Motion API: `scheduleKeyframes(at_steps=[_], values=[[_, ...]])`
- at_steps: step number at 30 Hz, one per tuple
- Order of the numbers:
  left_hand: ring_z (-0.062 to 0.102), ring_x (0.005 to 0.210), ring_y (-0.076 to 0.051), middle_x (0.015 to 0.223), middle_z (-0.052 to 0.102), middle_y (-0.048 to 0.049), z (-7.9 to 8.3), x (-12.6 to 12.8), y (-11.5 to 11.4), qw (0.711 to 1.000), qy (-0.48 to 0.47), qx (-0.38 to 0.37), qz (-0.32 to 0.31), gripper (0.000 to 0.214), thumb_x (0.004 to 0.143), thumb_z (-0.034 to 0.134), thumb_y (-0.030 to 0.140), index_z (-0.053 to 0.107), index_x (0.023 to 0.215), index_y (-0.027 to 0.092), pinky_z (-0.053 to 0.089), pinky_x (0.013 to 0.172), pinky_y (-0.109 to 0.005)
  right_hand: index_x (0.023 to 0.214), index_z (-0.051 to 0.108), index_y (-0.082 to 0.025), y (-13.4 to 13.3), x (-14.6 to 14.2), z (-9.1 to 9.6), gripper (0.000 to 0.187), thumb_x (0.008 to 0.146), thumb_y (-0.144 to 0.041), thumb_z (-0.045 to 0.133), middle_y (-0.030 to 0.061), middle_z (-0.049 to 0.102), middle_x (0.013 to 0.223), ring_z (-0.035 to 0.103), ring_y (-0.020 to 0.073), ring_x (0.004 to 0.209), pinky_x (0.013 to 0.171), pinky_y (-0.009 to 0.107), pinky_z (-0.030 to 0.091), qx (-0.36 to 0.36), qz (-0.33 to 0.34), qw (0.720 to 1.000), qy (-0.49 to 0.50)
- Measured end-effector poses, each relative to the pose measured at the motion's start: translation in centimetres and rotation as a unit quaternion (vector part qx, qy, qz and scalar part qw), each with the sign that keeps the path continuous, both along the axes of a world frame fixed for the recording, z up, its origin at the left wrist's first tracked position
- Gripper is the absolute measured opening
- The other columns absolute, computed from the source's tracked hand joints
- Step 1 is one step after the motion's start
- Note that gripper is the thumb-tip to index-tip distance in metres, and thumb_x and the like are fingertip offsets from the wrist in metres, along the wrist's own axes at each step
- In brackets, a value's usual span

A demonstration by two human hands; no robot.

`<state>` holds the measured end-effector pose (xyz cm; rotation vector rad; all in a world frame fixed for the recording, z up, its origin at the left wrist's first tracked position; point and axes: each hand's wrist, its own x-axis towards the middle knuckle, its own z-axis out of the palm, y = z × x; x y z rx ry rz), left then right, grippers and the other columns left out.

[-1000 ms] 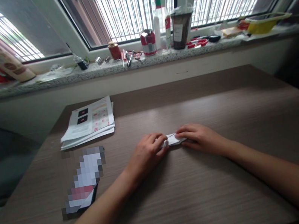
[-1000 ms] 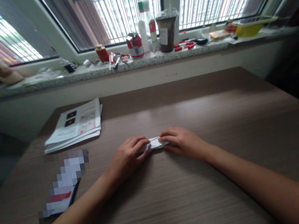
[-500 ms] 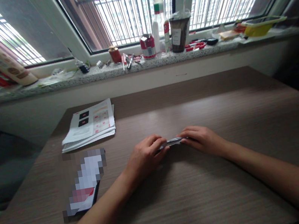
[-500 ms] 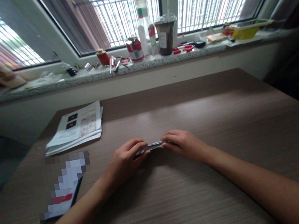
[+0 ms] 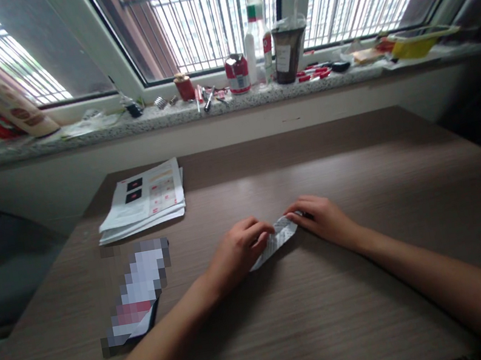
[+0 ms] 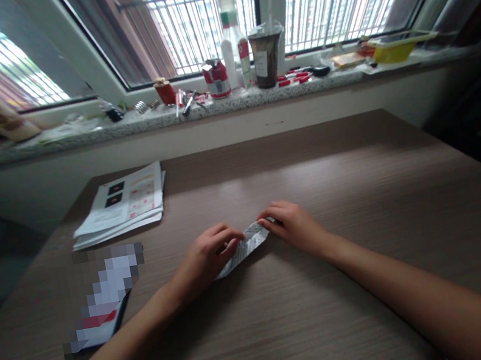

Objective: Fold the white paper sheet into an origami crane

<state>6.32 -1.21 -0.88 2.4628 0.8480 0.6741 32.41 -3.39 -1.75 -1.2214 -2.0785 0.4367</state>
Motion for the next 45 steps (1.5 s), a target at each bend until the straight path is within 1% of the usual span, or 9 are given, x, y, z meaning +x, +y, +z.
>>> scheduleKeyframes(at_steps=[3, 8, 11, 14, 17, 23, 29, 36, 45], values=[[0.064, 0.087, -0.016, 0.098, 0.068, -0.0048, -0.2, -0.1, 0.2, 1.000, 0.000, 0.007, -0.005, 0.018, 0.102, 0.055, 0.017, 0.072, 0.107, 0.022, 0.050, 0.077, -0.028, 0.102, 0.074, -0.020, 0.3, 0.1, -0.3, 0.017, 0.102, -0.029, 0.059, 0.0073, 0.072, 0.095, 0.066, 0.0204, 0.089, 0.081, 0.035, 0.054, 0.010, 0.001, 1.000, -0.006], [0.064, 0.089, -0.019, 0.097, 0.070, -0.0062, -0.5, -0.2, 0.4, 0.999, 0.022, 0.044, 0.005, 0.016, 0.102, 0.057, 0.022, 0.072, 0.109, 0.021, 0.051, 0.080, -0.031, 0.120, 0.070, -0.022, 0.1, 0.3, -0.1, 0.022, 0.101, -0.029, 0.060, 0.0119, 0.070, 0.119, 0.063, 0.0258, 0.111, 0.097, 0.046, 0.053, 0.079, 0.009, 0.995, -0.058], [0.065, 0.091, -0.021, 0.098, 0.070, -0.0067, -0.6, -0.3, 0.4, 0.997, 0.034, 0.067, 0.008, 0.016, 0.102, 0.058, 0.024, 0.071, 0.111, 0.021, 0.052, 0.081, -0.033, 0.128, 0.067, -0.023, -0.4, 0.3, 0.3, 0.027, 0.103, -0.027, 0.058, 0.0119, 0.069, 0.128, 0.062, 0.0269, 0.118, 0.101, 0.049, 0.052, 0.098, 0.060, 0.988, -0.106], [0.065, 0.092, -0.021, 0.098, 0.070, -0.0067, -0.6, -0.3, 0.3, 0.996, 0.040, 0.081, 0.013, 0.016, 0.103, 0.057, 0.024, 0.070, 0.112, 0.021, 0.052, 0.082, -0.033, 0.134, 0.064, -0.026, -0.9, 0.2, 0.6, 0.032, 0.103, -0.026, 0.056, 0.0099, 0.069, 0.130, 0.063, 0.0253, 0.118, 0.100, 0.048, 0.054, 0.097, 0.132, 0.977, -0.137], [0.065, 0.091, -0.021, 0.098, 0.070, -0.0060, -0.6, -0.2, 0.2, 0.995, 0.041, 0.084, 0.020, 0.015, 0.102, 0.058, 0.024, 0.070, 0.112, 0.021, 0.053, 0.082, -0.033, 0.137, 0.063, -0.025, -1.2, 0.0, 0.5, 0.034, 0.104, -0.027, 0.054, 0.0095, 0.069, 0.132, 0.063, 0.0245, 0.119, 0.101, 0.045, 0.055, 0.093, 0.170, 0.968, -0.158], [0.064, 0.093, -0.021, 0.102, 0.068, -0.0079, -0.9, -0.5, 0.3, 0.995, 0.043, 0.087, 0.010, 0.018, 0.101, 0.058, 0.021, 0.071, 0.114, 0.021, 0.055, 0.083, -0.035, 0.134, 0.066, -0.024, -1.0, 0.1, 0.2, 0.032, 0.104, -0.029, 0.055, 0.0081, 0.068, 0.136, 0.064, 0.0265, 0.122, 0.104, 0.047, 0.054, 0.112, 0.144, 0.965, -0.188], [0.060, 0.116, -0.024, 0.129, 0.064, -0.0109, -1.2, -0.9, 0.6, 0.995, 0.031, 0.090, -0.038, 0.032, 0.100, 0.057, 0.015, 0.065, 0.130, 0.022, 0.054, 0.099, -0.044, 0.132, 0.068, -0.023, -0.9, 0.5, 0.2, 0.030, 0.104, -0.025, 0.055, 0.0087, 0.069, 0.136, 0.064, 0.0267, 0.123, 0.104, 0.049, 0.055, 0.125, 0.124, 0.965, -0.194], [0.064, 0.111, -0.023, 0.120, 0.069, -0.0082, -0.7, -1.0, 0.7, 0.996, 0.029, 0.061, -0.062, 0.024, 0.101, 0.058, 0.018, 0.068, 0.123, 0.022, 0.055, 0.098, -0.043, 0.131, 0.068, -0.022, -0.6, 0.5, -0.2, 0.030, 0.103, -0.024, 0.057, 0.0115, 0.071, 0.130, 0.065, 0.0268, 0.120, 0.100, 0.049, 0.057, 0.141, 0.134, 0.962, -0.190], [0.066, 0.107, -0.022, 0.118, 0.070, -0.0074, -0.9, -1.0, 0.7, 0.995, 0.034, 0.082, -0.054, 0.021, 0.102, 0.059, 0.021, 0.069, 0.120, 0.023, 0.055, 0.095, -0.040, 0.128, 0.068, -0.022, -0.7, 0.3, 0.4, 0.028, 0.102, -0.018, 0.056, 0.0136, 0.072, 0.123, 0.068, 0.0257, 0.112, 0.093, 0.044, 0.060, 0.146, 0.170, 0.955, -0.193]])
